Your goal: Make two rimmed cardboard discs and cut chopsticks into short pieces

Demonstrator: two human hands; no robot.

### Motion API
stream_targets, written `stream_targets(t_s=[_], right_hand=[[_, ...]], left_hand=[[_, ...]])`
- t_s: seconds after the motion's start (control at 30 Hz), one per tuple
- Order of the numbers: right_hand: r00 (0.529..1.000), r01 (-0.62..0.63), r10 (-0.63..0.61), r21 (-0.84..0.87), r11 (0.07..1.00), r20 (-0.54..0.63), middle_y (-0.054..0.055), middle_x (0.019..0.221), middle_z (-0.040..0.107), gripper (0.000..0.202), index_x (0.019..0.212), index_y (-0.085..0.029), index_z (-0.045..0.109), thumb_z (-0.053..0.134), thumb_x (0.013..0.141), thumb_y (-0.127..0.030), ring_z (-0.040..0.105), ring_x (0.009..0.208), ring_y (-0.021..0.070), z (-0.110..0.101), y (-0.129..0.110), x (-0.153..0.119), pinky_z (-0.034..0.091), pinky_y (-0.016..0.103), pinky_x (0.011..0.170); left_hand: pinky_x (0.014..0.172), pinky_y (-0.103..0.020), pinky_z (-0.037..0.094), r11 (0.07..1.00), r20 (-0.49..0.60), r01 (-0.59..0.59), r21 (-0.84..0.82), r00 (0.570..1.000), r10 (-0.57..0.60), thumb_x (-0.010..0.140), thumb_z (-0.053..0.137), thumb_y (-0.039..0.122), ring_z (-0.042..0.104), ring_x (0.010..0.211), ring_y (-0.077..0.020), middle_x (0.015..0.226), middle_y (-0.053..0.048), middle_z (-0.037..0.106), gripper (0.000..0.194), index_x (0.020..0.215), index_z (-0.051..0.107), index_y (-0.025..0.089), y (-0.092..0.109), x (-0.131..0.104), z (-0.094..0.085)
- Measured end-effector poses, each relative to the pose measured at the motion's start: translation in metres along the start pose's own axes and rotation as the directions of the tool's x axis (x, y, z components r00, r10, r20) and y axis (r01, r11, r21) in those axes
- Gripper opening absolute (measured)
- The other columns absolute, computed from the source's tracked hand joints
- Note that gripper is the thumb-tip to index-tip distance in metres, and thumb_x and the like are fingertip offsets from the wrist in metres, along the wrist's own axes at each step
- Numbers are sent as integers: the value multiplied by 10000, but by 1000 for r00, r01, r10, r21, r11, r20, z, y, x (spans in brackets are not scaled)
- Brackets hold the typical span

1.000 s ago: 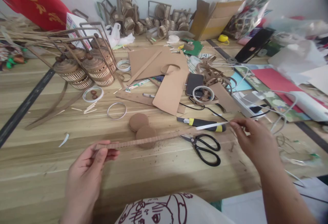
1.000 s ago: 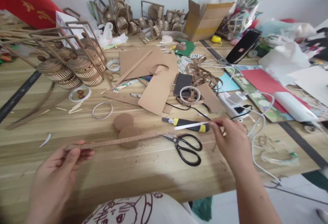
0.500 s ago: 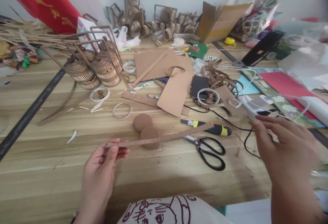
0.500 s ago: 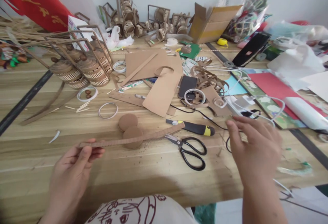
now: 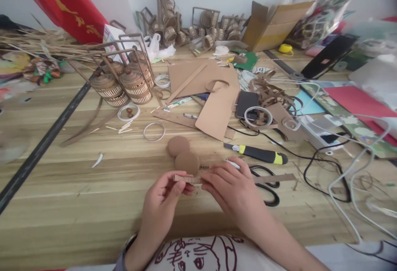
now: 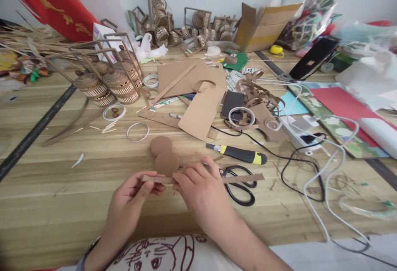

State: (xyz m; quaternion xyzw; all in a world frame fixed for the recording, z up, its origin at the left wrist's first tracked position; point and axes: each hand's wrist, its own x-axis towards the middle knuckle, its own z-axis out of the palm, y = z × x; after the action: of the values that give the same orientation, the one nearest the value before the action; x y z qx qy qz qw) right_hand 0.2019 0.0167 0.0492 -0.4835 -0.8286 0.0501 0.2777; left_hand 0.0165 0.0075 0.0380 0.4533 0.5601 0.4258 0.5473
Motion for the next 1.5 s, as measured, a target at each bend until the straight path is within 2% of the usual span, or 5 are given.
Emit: stream_targets(t_s=[0.2, 0.57, 0.87, 1.13, 1.5], right_hand=[[972, -62, 77, -73, 995, 222, -3, 742, 694, 181, 827, -223, 637, 506, 948, -196, 644, 676, 175, -16, 18, -24, 439, 344, 774], [885, -247, 265, -96, 964, 382, 87, 1089, 710, 173, 828, -221, 683, 549, 878, -125, 687, 978, 243, -15, 54, -48, 579, 374, 832], [911, -204, 252, -174, 963, 327, 110, 1098, 705, 127, 849, -209, 672, 559, 870, -156, 675, 1008, 263, -15, 88, -38, 555, 422, 859], [916, -105, 217, -320, 942, 337, 61, 985, 718, 106, 862, -218, 645, 565, 872, -150, 668, 895, 247, -15, 61, -34, 474, 409, 834], [906, -37, 191, -377, 925, 378, 22, 751, 681, 163, 791, -216, 670, 573, 905, -152, 664, 791, 222, -3, 39, -22, 384, 430, 959]], left_hand=[[783, -376, 571, 944, 96, -45, 326, 995, 15, 804, 631, 396, 705, 886, -236, 1053, -101, 728, 448, 1203, 569, 201, -8, 13, -16], [847, -449, 506, 292, 262, -341, 893, 924, 277, 748, 763, 316, 610, 1046, -353, 1106, -184, 636, 602, 1236, 482, 103, -19, 56, 17], [718, -342, 527, 583, 198, -314, 749, 947, 255, 876, 571, 210, 648, 792, -209, 858, -43, 639, 76, 947, 575, 182, -12, 84, 20], [861, -432, 499, 458, 205, -345, 819, 922, 328, 780, 735, 253, 609, 1070, -319, 1125, -156, 636, 503, 1199, 475, 151, -15, 76, 40], [751, -285, 524, 848, 242, -283, 448, 951, 190, 896, 562, 321, 680, 875, -210, 950, -32, 719, 150, 948, 650, 212, 17, 47, 5]])
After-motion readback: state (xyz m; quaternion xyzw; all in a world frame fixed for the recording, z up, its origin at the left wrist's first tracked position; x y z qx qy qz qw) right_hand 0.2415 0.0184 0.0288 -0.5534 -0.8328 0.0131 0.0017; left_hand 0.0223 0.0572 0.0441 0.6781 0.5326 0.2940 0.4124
